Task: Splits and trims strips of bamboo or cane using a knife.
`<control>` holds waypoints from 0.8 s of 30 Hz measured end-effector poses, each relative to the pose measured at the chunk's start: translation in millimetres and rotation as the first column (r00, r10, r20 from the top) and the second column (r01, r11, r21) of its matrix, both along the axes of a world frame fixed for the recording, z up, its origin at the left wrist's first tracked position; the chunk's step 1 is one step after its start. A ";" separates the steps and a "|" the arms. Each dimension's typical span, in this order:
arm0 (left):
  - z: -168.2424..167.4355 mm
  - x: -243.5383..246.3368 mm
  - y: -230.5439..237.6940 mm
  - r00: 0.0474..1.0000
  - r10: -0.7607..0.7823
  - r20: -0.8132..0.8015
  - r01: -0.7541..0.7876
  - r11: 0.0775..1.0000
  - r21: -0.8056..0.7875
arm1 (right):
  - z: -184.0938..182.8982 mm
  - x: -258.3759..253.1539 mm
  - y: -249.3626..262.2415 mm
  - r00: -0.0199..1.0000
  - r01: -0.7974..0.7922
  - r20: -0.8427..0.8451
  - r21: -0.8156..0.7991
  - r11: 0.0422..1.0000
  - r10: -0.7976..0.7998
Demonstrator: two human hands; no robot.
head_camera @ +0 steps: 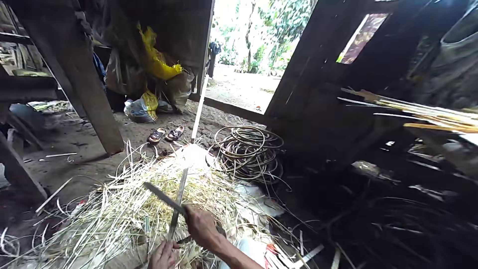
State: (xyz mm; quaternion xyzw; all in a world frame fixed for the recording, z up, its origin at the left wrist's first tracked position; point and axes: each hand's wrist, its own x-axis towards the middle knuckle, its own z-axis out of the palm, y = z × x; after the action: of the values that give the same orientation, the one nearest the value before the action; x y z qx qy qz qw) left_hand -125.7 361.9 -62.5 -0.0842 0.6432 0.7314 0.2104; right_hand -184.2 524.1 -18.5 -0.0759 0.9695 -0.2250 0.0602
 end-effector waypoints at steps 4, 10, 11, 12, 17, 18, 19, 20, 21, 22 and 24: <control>14.0 -11.5 5.8 0.997 0.079 -0.014 -0.080 0.996 -0.038 | -16.3 23.9 -16.2 0.982 -0.156 -0.090 0.127 0.979 0.169; 25.2 -10.0 14.7 0.991 0.095 -0.098 -0.104 0.991 -0.087 | -11.4 24.1 -11.5 0.965 -0.143 -0.197 0.150 0.978 0.172; 27.7 -9.2 15.4 0.989 0.078 -0.125 -0.090 0.991 -0.099 | -7.8 23.2 -10.8 0.966 -0.121 -0.210 0.152 0.981 0.152; 30.7 -8.5 15.6 0.987 0.055 -0.153 -0.073 0.991 -0.116 | -5.2 22.0 -10.3 0.961 -0.099 -0.240 0.158 0.982 0.136; 39.2 -1.8 13.4 0.980 -0.053 -0.194 0.014 0.981 -0.195 | 2.5 3.9 -1.9 0.904 -0.013 -0.420 0.168 0.986 0.083; 40.3 0.2 13.5 0.978 -0.060 -0.200 0.019 0.979 -0.202 | 3.5 -0.4 1.1 0.891 -0.009 -0.446 0.172 0.985 0.086; 41.6 1.6 13.5 0.976 -0.064 -0.208 0.019 0.977 -0.210 | 3.0 -3.7 4.1 0.866 -0.016 -0.489 0.177 0.984 0.102; 43.4 2.6 13.6 0.974 -0.069 -0.218 0.020 0.975 -0.221 | 3.5 -5.9 6.5 0.845 -0.026 -0.522 0.180 0.983 0.118; 45.3 3.9 13.3 0.971 -0.075 -0.226 0.021 0.972 -0.235 | 5.5 -8.0 8.3 0.830 -0.029 -0.543 0.181 0.983 0.124; 46.5 6.5 12.4 0.969 -0.080 -0.232 0.022 0.970 -0.243 | 9.9 -11.0 10.1 0.834 -0.018 -0.540 0.178 0.984 0.113; 45.6 19.2 10.0 0.971 -0.089 -0.223 0.033 0.970 -0.242 | 24.3 -25.1 19.6 0.899 0.067 -0.437 0.151 0.986 0.006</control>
State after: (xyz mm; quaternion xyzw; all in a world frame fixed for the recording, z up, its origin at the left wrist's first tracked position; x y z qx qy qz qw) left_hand -106.5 371.9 -16.9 -0.0028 0.7481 0.6476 0.1447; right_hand -209.3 543.7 5.8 -0.1040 0.9745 -0.1234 -0.1557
